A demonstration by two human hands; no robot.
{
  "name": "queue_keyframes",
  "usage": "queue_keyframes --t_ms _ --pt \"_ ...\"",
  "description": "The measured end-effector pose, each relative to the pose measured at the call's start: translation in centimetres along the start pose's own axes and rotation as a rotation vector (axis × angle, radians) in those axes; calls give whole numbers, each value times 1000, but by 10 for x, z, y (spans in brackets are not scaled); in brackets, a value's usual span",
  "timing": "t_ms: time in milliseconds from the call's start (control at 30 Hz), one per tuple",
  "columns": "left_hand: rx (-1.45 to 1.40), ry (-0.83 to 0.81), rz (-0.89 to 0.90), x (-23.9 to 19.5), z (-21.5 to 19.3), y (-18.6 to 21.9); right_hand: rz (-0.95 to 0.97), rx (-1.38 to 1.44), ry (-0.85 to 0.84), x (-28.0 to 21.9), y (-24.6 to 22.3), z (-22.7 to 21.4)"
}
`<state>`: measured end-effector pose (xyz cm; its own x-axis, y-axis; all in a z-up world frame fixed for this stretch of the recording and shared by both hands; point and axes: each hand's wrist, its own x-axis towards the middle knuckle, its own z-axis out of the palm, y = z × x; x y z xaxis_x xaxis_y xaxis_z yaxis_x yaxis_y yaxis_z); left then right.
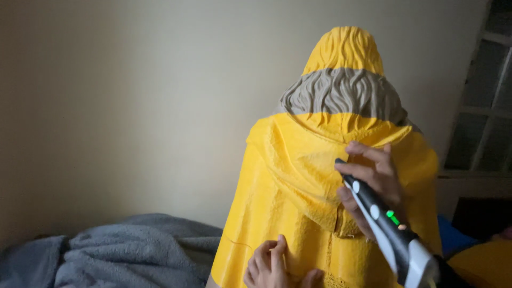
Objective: Use a 3D pen to fuse or detail parts of a large yellow costume or prop.
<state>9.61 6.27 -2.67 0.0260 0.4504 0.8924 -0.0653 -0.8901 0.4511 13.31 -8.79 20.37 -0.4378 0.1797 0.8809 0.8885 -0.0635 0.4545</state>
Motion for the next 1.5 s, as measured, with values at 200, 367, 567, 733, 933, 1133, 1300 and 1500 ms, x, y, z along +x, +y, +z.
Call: queue_keyframes --t_ms 200,367,567,733,933,1133,1300,1500 --pt "48 118 23 -4 -11 -6 154 42 40 6 -8 -1" --pt "35 -36 114 -4 -18 -9 164 69 55 7 -9 0" --pt "81 -344 -235 12 -42 14 218 97 80 11 -11 -3" --pt "12 -204 -189 1 -31 -5 258 29 30 15 -8 -13" --pt "82 -167 -94 -4 -29 -8 313 72 30 19 -12 -14" --pt "111 -291 -270 4 -26 -6 315 51 18 27 -8 -19" --pt "64 -215 -151 -6 -20 -20 356 226 66 16 -1 -15" --pt "79 -222 -122 -10 -16 -38 639 422 171 -18 -14 -40"
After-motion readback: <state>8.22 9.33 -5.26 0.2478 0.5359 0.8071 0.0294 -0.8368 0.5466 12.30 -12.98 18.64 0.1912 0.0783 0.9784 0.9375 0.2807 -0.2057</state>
